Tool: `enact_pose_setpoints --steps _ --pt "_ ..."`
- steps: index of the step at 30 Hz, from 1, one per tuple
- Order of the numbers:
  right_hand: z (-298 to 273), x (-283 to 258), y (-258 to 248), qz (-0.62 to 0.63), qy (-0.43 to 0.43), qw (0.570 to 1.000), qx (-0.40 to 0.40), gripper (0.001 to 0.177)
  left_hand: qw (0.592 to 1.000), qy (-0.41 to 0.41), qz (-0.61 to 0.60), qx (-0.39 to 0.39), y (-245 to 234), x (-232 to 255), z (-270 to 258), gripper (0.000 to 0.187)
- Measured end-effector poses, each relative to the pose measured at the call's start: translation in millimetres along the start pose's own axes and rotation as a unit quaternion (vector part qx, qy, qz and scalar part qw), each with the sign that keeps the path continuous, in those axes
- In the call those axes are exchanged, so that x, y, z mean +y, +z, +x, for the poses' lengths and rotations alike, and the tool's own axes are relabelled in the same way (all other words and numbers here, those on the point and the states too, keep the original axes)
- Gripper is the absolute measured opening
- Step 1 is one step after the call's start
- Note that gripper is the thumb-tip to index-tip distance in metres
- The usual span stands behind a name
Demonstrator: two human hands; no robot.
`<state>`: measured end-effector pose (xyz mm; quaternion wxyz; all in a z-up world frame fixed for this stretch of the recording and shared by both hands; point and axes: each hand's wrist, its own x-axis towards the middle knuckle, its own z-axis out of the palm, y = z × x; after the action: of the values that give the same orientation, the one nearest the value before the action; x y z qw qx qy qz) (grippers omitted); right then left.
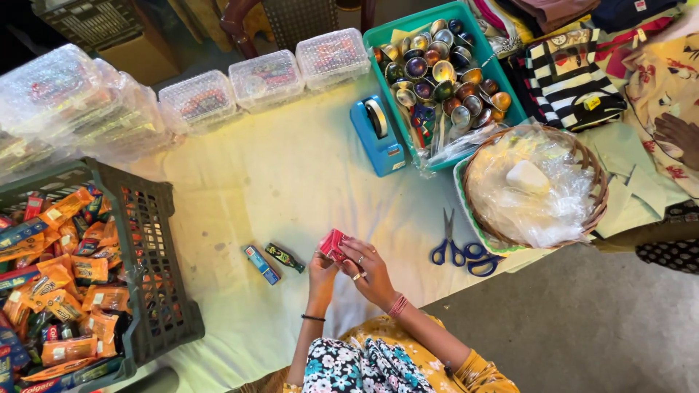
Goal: The person packs small items, including a spoon, a tube of toothpaste, and a small bottle, into a clear plastic bag. They then place the filled bag into a clear plastic container. The person also handles a red patterned cloth and a roll of tape during the process.
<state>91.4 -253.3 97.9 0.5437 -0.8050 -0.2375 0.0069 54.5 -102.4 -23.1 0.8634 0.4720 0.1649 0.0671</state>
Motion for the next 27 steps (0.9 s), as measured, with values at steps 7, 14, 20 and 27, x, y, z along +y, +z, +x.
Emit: enact_pose_setpoints --steps 7,14,20,27 --pt "2 8 -1 0.021 -0.012 1.0 -0.013 0.034 0.996 -0.062 -0.047 -0.04 -24 -32 1 0.038" --pt "-2 -22 3 0.073 0.053 0.995 -0.03 0.039 0.989 -0.122 0.08 0.006 -55 -72 -1 0.047" --pt "-3 -17 8 -0.051 -0.085 0.995 -0.031 0.044 0.99 -0.132 0.012 0.045 -57 -82 7 0.046" --pt "-4 -7 3 -0.015 -0.015 0.998 -0.056 0.04 0.992 -0.117 0.009 0.045 -28 -51 -5 0.05"
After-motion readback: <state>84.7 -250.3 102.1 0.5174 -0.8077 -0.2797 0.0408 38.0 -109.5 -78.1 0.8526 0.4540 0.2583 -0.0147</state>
